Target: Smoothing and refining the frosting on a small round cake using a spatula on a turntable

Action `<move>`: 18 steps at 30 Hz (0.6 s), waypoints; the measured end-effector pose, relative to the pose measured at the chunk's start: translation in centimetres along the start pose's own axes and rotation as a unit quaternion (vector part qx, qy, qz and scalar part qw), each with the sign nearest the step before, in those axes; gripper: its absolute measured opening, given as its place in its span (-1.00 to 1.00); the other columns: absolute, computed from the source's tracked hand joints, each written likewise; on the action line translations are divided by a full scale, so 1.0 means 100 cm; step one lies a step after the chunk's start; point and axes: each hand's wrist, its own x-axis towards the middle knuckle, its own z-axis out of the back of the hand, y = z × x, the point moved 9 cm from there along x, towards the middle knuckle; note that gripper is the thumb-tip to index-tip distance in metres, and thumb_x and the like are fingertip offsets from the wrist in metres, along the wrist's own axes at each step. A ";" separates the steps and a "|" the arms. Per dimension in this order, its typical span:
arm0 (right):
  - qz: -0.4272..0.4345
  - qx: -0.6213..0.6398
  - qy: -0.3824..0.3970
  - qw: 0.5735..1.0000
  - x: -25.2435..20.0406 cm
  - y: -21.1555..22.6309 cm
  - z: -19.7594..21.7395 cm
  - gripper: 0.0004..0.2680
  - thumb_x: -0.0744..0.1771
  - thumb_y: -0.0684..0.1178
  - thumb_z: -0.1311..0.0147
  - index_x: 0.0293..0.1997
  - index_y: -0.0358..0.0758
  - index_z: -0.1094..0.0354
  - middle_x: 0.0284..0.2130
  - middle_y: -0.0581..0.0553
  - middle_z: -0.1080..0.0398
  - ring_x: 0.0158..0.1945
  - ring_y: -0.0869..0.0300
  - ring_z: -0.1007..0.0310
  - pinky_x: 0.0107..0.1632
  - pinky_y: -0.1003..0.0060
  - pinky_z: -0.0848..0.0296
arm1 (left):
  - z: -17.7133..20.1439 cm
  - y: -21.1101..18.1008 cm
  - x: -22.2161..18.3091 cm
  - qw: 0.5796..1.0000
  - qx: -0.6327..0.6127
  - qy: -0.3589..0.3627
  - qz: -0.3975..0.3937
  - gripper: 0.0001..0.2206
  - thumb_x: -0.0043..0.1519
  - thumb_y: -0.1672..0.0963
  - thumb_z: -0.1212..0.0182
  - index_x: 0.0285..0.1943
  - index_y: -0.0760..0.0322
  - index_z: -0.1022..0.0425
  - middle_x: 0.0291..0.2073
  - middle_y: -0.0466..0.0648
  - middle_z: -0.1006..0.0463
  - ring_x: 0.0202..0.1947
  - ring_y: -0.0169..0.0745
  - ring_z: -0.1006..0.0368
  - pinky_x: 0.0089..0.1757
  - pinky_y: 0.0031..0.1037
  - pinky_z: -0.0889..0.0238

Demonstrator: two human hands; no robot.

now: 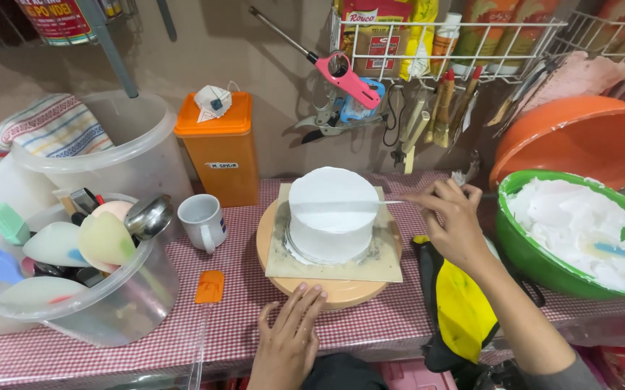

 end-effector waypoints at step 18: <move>-0.118 -0.070 -0.008 0.991 0.022 -0.023 -0.017 -0.63 0.32 -0.26 0.13 0.13 0.07 -0.52 -0.41 -0.02 -0.26 -0.14 0.06 -0.20 -0.01 0.13 0.09 | -0.016 0.005 -0.002 0.998 -0.051 0.024 0.042 -0.27 0.08 0.16 -0.27 0.52 -0.01 -0.15 0.46 -0.23 -0.25 0.48 -0.22 -0.09 0.16 0.01 0.01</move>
